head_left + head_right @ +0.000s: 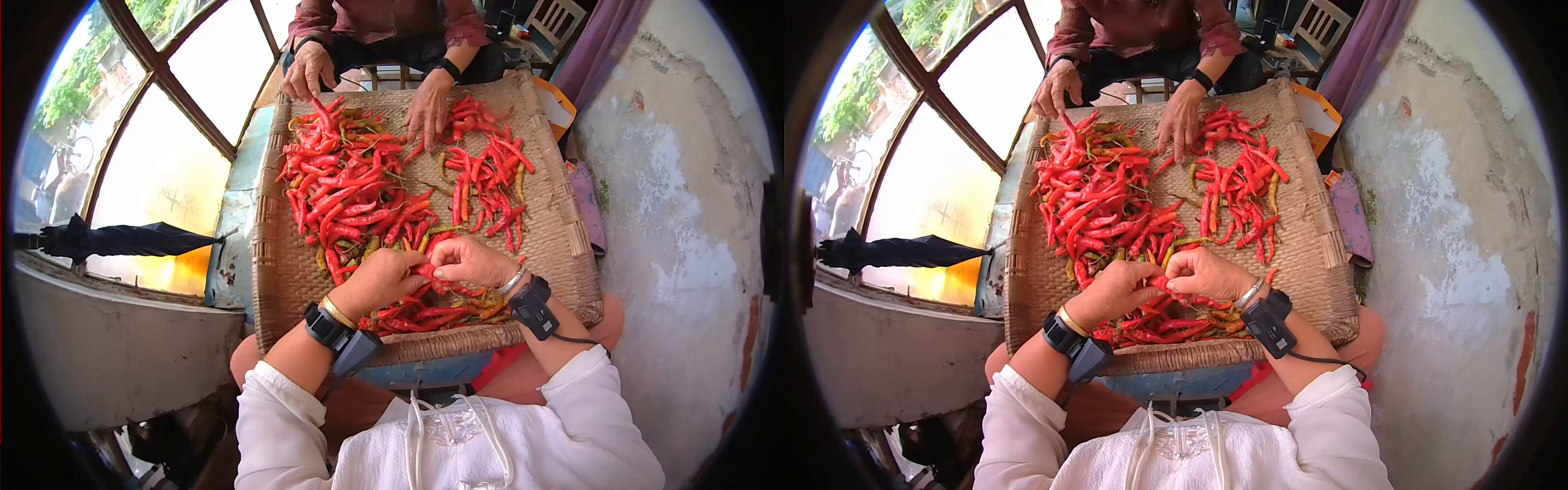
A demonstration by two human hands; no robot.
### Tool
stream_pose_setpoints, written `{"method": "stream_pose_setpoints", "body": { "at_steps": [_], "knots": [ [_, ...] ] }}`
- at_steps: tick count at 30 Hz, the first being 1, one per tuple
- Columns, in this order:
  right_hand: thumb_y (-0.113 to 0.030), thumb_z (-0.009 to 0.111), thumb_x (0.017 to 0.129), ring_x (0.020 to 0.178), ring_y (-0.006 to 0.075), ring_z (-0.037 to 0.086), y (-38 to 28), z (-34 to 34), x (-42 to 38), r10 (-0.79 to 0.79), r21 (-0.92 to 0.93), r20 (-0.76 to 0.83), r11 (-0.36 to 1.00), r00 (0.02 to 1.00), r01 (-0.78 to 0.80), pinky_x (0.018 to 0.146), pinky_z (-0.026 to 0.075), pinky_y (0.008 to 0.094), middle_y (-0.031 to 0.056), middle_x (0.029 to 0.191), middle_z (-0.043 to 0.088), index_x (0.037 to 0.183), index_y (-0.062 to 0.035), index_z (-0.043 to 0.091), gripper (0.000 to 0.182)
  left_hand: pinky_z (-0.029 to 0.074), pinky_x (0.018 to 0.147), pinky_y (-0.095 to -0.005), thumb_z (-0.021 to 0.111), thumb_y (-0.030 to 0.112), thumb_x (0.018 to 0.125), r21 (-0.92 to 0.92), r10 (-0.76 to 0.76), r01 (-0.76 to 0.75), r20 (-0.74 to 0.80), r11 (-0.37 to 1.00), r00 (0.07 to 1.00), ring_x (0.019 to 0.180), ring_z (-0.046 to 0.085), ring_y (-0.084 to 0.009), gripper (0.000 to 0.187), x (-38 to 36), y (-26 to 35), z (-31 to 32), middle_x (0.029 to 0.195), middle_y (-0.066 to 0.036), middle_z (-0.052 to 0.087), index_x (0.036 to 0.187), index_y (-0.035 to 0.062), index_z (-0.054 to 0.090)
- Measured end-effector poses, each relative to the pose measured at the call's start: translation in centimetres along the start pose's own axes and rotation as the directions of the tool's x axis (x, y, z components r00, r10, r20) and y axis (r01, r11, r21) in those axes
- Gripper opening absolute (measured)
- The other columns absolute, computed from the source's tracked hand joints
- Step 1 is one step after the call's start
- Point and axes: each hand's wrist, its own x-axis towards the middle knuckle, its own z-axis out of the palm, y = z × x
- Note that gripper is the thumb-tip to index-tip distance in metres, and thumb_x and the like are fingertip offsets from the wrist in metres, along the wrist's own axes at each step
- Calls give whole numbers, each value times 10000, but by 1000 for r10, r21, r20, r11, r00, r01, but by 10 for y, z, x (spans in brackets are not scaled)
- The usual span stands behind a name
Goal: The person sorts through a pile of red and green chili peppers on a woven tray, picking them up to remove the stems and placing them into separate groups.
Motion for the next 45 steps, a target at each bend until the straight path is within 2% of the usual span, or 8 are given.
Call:
{"method": "stream_pose_setpoints", "body": {
  "at_steps": [11,13,14,15,19,25,35,45],
  "knots": [
    [-76,578,818,626,65,518,-8,-58,-14,16,361,-351,925,936,120,530,426,205,4,765,559,882,-24,572,84,465,596,-426,583,243,773,167,-164,184,-129,969,978,669,598,-311,188,-3,-2,-1,680,-132,603,813,60,599],
    [-119,599,812,746,128,548,-1,-68,-8,-165,-146,-810,986,562,80,615,459,267,28,847,568,868,-12,568,125,471,607,-401,594,216,755,291,-147,155,-48,944,988,668,603,-302,184,-5,-4,0,700,-112,618,875,77,609],
    [-134,632,769,873,208,542,3,-68,-9,-486,-623,-752,745,445,-238,748,457,334,59,913,568,912,-22,564,194,468,605,-412,596,223,752,304,-139,134,-5,943,990,666,598,-309,183,-6,-7,1,697,-116,614,869,83,610],
    [-134,632,769,873,208,542,-1,-61,-10,-495,-625,-751,747,438,-227,748,457,334,59,913,568,912,-22,564,194,467,609,-413,600,229,751,319,-133,115,35,941,990,663,595,-315,187,-6,-10,4,687,-123,606,869,84,609],
    [-112,641,687,891,258,515,11,-30,1,-396,-881,-137,468,908,71,804,432,368,64,899,530,980,-92,557,305,461,625,-414,610,230,746,341,-47,11,96,940,994,684,592,-316,191,-8,-11,5,690,-137,596,864,81,603],
    [-95,602,679,926,238,485,26,4,15,-351,-991,41,103,935,82,794,427,354,49,890,532,897,-102,563,222,450,596,-413,611,200,742,258,-29,4,93,966,995,671,582,-320,164,-5,-7,4,691,-131,592,836,69,585],
    [-118,604,686,866,265,534,13,-3,2,-324,-956,-90,292,942,9,752,453,366,82,814,564,823,-84,582,143,457,663,-404,632,179,731,190,14,-17,17,982,1000,786,581,-333,303,-3,-2,6,881,-150,599,994,44,564],
    [-242,561,805,676,305,589,4,-7,4,-328,-777,-133,620,935,107,612,453,401,117,712,604,918,-86,592,196,452,601,-415,611,233,773,143,-141,140,-5,980,990,659,580,-362,265,-1,5,2,664,-192,577,939,31,566]
  ]
}}
